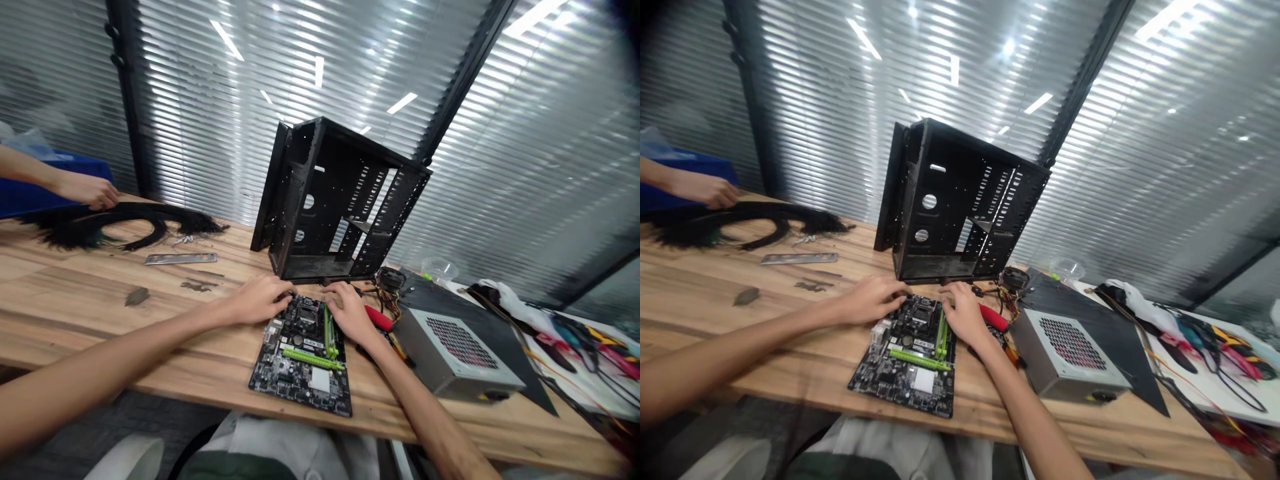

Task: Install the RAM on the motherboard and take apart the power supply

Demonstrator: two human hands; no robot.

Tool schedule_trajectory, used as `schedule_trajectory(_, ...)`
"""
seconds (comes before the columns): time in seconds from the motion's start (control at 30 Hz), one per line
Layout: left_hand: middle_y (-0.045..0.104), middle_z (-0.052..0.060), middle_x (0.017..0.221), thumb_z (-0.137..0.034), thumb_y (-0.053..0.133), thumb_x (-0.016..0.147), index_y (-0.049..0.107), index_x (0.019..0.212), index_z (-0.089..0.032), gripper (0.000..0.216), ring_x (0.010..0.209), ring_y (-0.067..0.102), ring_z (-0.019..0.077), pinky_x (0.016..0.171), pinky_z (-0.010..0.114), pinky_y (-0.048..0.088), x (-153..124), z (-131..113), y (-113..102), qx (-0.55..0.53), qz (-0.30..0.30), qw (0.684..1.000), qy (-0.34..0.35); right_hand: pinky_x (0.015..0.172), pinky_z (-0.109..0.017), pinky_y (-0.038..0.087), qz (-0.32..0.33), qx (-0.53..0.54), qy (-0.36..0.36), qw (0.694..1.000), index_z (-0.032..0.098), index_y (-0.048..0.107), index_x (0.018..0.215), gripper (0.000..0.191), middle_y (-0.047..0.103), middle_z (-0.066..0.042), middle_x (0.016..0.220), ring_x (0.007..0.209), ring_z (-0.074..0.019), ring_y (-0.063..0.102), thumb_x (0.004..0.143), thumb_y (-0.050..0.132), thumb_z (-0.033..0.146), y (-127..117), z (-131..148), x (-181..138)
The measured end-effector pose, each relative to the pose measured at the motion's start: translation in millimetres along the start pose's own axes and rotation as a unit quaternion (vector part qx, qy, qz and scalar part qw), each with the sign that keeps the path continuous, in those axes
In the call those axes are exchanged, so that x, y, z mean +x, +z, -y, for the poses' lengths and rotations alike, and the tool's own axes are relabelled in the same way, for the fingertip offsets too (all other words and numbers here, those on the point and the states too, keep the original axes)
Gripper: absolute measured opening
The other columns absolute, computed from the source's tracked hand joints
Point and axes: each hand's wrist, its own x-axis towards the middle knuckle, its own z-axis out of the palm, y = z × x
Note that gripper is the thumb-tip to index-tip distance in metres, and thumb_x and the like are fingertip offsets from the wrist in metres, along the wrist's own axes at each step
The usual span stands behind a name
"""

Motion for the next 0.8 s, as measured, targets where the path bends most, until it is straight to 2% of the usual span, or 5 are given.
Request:
schedule_trajectory(0.23,0.078,0.008,0.102,-0.035,0.050,0.104,0.074,0.116,-0.022,0.029,0.090,0.072,0.0229,0.076,0.031,0.050,0.7,-1.5,-1.4,0.014,0.010,1.000,-0.004,0.103,-0.042,0.044,0.006,-0.008,0.001,1.000,0.022,0.071,0.110,0.020,0.072,-0.007,0.115,0.115,-0.0253,0.060,0.099,0.054,0.021,0.0,-0.7,0.5)
schedule_trajectory(0.5,0.078,0.008,0.102,-0.034,0.050,0.104,0.074,0.117,-0.022,0.030,0.090,0.072,0.0232,0.077,0.031,0.050,-0.2,0.0,-0.6,0.019,0.008,1.000,0.000,0.109,-0.044,0.043,0.049,-0.026,0.013,0.998,0.021,0.075,0.119,0.030,0.075,-0.008,0.127,0.120,-0.0251,0.062,0.103,0.050,0.025,5.3,-8.3,0.7)
schedule_trajectory(0.7,0.078,0.007,0.103,-0.035,0.049,0.104,0.072,0.119,-0.024,0.029,0.090,0.073,0.0227,0.076,0.031,0.050,-0.7,4.7,2.8,0.024,0.004,1.000,0.013,0.110,-0.048,0.041,0.084,-0.014,0.016,0.996,0.024,0.077,0.108,0.035,0.077,-0.006,0.123,0.119,-0.0271,0.062,0.107,0.043,0.033,5.8,-6.9,-2.5)
schedule_trajectory(0.8,0.078,0.007,0.102,-0.035,0.050,0.104,0.072,0.118,-0.024,0.029,0.089,0.072,0.0220,0.076,0.030,0.049,-0.6,5.5,3.6,0.024,0.005,1.000,0.013,0.109,-0.046,0.042,0.082,-0.004,0.021,0.996,0.024,0.076,0.112,0.036,0.076,-0.006,0.124,0.119,-0.0260,0.063,0.108,0.042,0.034,4.4,-3.9,-2.2)
